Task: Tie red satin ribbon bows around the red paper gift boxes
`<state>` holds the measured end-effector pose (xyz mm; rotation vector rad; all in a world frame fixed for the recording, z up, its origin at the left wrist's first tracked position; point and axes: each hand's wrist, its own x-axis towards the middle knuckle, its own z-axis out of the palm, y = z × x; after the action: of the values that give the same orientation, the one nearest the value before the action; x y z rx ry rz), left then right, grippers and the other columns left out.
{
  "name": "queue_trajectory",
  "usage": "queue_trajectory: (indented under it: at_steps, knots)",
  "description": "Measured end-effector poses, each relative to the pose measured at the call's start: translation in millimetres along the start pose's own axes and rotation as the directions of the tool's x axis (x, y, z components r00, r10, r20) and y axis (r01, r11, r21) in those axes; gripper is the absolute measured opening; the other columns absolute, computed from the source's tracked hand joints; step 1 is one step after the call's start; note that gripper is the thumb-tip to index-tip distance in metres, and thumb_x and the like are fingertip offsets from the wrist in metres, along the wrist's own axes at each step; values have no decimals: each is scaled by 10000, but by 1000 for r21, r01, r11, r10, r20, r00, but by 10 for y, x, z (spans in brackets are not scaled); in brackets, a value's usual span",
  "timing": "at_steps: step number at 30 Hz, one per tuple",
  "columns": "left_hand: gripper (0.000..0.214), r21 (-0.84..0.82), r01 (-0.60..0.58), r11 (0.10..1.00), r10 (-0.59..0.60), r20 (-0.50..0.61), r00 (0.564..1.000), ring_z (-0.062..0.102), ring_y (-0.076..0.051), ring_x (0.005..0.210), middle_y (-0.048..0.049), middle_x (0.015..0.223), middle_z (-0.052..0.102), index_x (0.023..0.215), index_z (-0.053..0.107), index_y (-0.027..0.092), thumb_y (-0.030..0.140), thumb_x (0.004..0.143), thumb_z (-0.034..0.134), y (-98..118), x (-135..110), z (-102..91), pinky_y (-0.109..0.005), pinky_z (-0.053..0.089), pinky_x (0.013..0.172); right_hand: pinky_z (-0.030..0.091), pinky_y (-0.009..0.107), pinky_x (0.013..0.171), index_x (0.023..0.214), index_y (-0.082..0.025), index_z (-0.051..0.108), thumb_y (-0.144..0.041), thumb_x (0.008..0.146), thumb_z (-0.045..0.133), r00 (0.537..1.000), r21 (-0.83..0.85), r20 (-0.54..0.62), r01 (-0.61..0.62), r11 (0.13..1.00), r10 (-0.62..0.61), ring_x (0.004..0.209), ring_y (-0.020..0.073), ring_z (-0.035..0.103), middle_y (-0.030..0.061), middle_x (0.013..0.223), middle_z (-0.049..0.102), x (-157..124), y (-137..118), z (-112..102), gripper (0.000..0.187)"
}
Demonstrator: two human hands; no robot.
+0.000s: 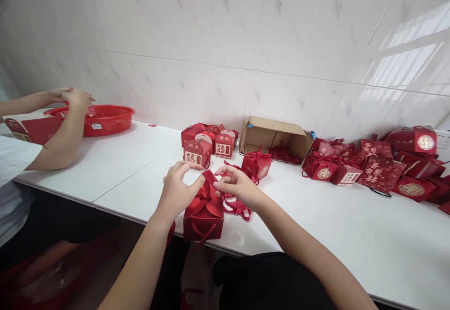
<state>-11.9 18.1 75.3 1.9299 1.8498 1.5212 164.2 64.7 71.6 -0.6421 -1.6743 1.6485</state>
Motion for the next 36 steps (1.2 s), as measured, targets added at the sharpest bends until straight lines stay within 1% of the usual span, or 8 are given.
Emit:
queue_trajectory:
  at_steps: [5, 8, 12, 18, 22, 27, 32, 36]
  knots:
    - [149, 4, -78, 997, 78, -102, 992, 529, -232, 974, -26, 956, 600, 842, 583, 227, 251, 699, 618, 77, 12, 4, -388, 371, 883, 387, 228, 598, 1227, -209, 502, -346, 747, 674, 999, -148, 41, -7, 989, 13, 619, 94, 529, -37, 651, 578, 6, -28, 81, 528]
    - [154, 15, -74, 997, 75, -117, 990, 523, -241, 980, -29, 949, 603, 825, 579, 228, 257, 686, 638, 81, -16, -17, -394, 367, 891, 418, 244, 643, 997, -157, 637, -397, 711, 690, 1000, -153, -4, -16, 988, 16, 648, 105, 551, -5, 694, 610, 35, -10, 149, 377]
    - [235, -87, -50, 995, 52, 14, 999, 504, -224, 1030, -28, 1038, 578, 939, 564, 247, 289, 715, 620, -55, -89, -110, -372, 389, 888, 448, 250, 632, 760, -152, 634, -432, 656, 721, 989, -78, -142, -61, 995, 49, 619, 109, 574, 9, 699, 646, 66, 57, 198, 312]
    - [255, -121, 116, 986, -100, 125, 987, 521, -179, 855, -21, 892, 529, 862, 483, 210, 418, 744, 572, -394, -146, -103, -315, 431, 761, 473, 264, 655, 839, -177, 593, -456, 701, 686, 995, -62, -94, -46, 997, 40, 671, 127, 606, 11, 752, 657, 61, 121, 215, 325]
    - [348, -156, 342, 927, -270, 354, 895, 503, -148, 655, 24, 702, 517, 745, 459, 200, 536, 727, 546, -552, -140, -52, -268, 398, 613, 482, 307, 773, 881, -178, 557, -451, 756, 639, 1000, -3, 24, -21, 1000, 21, 788, 147, 630, 27, 818, 667, 34, 90, 261, 311]
    - [401, -230, 447, 864, -247, 579, 777, 422, -117, 514, 41, 536, 456, 582, 464, 184, 547, 747, 506, -579, -136, -107, -242, 317, 527, 486, 290, 685, 842, -178, 517, -452, 762, 619, 997, -74, -1, -77, 994, 77, 690, 140, 627, 23, 739, 673, 28, 58, 302, 303]
    - [421, -361, 393, 846, -159, 532, 831, 330, -93, 462, 55, 460, 347, 474, 382, 188, 461, 742, 557, -374, -121, -260, -235, 282, 495, 452, 260, 646, 708, -168, 534, -294, 753, 596, 972, -350, -230, -125, 929, 44, 608, 132, 606, 12, 604, 650, 84, 73, 360, 147]
    - [357, -498, 333, 801, -23, 529, 848, 415, -101, 503, 40, 478, 451, 482, 476, 181, 390, 756, 568, -112, -40, -332, -241, 352, 544, 422, 253, 582, 671, -172, 574, -215, 731, 561, 969, -561, -238, -77, 824, -71, 579, 140, 583, 17, 610, 651, 101, 101, 406, 74]
